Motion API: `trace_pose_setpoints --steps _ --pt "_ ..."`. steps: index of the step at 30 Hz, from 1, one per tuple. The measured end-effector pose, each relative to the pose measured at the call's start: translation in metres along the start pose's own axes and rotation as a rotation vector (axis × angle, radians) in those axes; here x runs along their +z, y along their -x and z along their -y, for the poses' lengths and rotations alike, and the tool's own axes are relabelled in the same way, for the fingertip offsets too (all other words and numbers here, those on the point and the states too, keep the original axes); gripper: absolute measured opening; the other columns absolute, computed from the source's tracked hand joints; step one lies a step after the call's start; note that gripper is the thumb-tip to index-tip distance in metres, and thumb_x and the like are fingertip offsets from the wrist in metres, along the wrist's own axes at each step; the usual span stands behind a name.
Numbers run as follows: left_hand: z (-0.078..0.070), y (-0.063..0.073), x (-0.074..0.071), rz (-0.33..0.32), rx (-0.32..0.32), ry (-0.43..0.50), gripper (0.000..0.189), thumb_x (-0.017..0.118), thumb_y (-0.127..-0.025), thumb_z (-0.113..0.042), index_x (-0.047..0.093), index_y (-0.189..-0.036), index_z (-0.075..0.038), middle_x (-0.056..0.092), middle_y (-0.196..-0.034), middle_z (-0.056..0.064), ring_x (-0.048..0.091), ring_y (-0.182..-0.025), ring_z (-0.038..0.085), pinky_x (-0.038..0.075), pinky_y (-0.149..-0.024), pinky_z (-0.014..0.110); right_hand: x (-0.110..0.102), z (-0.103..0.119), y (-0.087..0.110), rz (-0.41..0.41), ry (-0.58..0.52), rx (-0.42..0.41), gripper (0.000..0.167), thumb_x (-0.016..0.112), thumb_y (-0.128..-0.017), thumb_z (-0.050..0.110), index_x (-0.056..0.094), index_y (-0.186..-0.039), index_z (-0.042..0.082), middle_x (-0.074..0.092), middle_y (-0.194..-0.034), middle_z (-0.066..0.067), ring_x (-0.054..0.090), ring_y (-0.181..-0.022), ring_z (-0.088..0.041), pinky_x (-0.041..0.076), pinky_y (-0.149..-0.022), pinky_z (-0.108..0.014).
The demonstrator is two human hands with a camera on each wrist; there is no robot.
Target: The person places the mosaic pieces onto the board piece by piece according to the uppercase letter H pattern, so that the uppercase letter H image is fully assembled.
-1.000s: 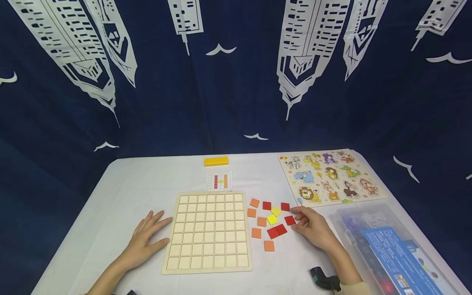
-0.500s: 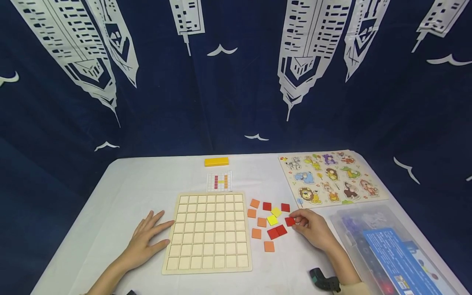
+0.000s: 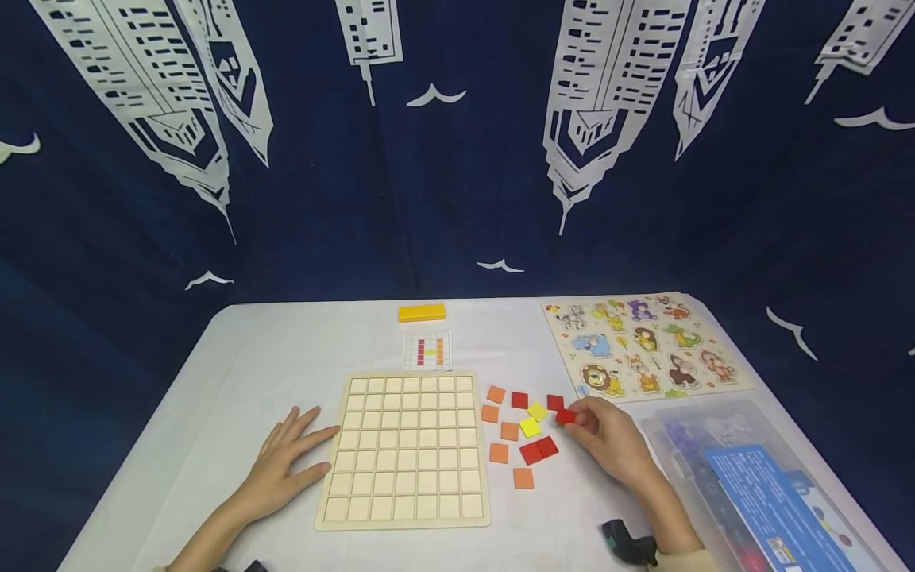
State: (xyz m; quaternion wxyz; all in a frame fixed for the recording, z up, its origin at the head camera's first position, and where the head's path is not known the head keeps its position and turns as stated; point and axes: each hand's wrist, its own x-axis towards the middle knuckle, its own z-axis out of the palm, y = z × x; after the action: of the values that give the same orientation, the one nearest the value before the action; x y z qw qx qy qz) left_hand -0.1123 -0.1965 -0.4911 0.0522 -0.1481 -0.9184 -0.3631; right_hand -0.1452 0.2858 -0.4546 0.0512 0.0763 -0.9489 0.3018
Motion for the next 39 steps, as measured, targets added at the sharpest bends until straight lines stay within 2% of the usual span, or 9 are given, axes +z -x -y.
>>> trace_pose_setpoints --steps 6,10,18,23,27,31,39 --pt "0.000 0.001 -0.001 0.012 -0.020 -0.003 0.049 0.072 -0.084 -0.032 0.064 -0.130 -0.016 0.034 -0.155 0.022 0.008 -0.146 0.052 0.002 -0.112 0.071 -0.008 0.043 -0.014 -0.009 0.004 -0.089 0.023 0.076 -0.083 0.010 0.067 -0.104 0.003 0.061 -0.082 0.001 0.050 -0.073 -0.010 0.043 -0.060 -0.021" --pt "0.000 0.001 -0.001 0.009 -0.014 -0.010 0.049 0.072 -0.084 -0.031 0.064 -0.130 -0.016 0.034 -0.155 0.022 0.009 -0.146 0.053 0.003 -0.112 0.071 -0.002 0.079 -0.029 -0.001 -0.012 -0.138 0.024 0.076 -0.084 0.011 0.067 -0.105 0.004 0.063 -0.084 0.001 0.051 -0.074 -0.013 0.042 -0.060 -0.021" --pt "-0.002 0.000 0.000 0.020 -0.026 -0.002 0.048 0.073 -0.084 -0.026 0.063 -0.130 -0.016 0.034 -0.155 0.023 0.008 -0.146 0.052 0.002 -0.112 0.071 0.034 0.142 -0.062 0.061 -0.084 -0.288 0.020 0.077 -0.084 0.014 0.069 -0.102 0.008 0.063 -0.084 0.005 0.054 -0.076 -0.013 0.045 -0.064 -0.022" --pt "-0.001 0.000 0.001 0.021 -0.027 -0.006 0.048 0.073 -0.084 -0.027 0.064 -0.130 -0.017 0.034 -0.155 0.022 0.008 -0.146 0.051 0.002 -0.113 0.070 0.062 0.173 -0.081 0.140 -0.090 -0.323 0.018 0.075 -0.084 0.013 0.069 -0.100 0.007 0.065 -0.083 0.004 0.054 -0.073 -0.012 0.044 -0.065 -0.023" --pt "0.000 0.000 0.001 0.017 -0.021 -0.007 0.048 0.073 -0.084 -0.029 0.064 -0.130 -0.017 0.034 -0.155 0.022 0.009 -0.147 0.051 0.003 -0.113 0.070 0.082 0.189 -0.091 0.219 -0.088 -0.325 0.019 0.075 -0.084 0.013 0.069 -0.101 0.006 0.068 -0.085 0.001 0.056 -0.073 -0.011 0.046 -0.066 -0.024" --pt "0.000 0.001 0.000 0.024 -0.022 -0.004 0.048 0.073 -0.085 -0.030 0.064 -0.130 -0.016 0.033 -0.155 0.022 0.008 -0.147 0.051 0.002 -0.113 0.070 0.099 0.193 -0.097 0.292 -0.072 -0.316 0.018 0.076 -0.084 0.014 0.070 -0.099 0.006 0.068 -0.084 0.000 0.058 -0.073 -0.010 0.048 -0.065 -0.025" --pt "0.001 0.001 0.000 0.022 -0.022 -0.010 0.049 0.072 -0.085 -0.034 0.065 -0.129 -0.015 0.034 -0.155 0.023 0.009 -0.147 0.051 0.003 -0.113 0.069 0.111 0.190 -0.101 0.374 0.009 -0.294 0.016 0.076 -0.084 0.015 0.068 -0.096 0.006 0.059 -0.070 0.005 0.051 -0.065 -0.009 0.042 -0.059 -0.023"
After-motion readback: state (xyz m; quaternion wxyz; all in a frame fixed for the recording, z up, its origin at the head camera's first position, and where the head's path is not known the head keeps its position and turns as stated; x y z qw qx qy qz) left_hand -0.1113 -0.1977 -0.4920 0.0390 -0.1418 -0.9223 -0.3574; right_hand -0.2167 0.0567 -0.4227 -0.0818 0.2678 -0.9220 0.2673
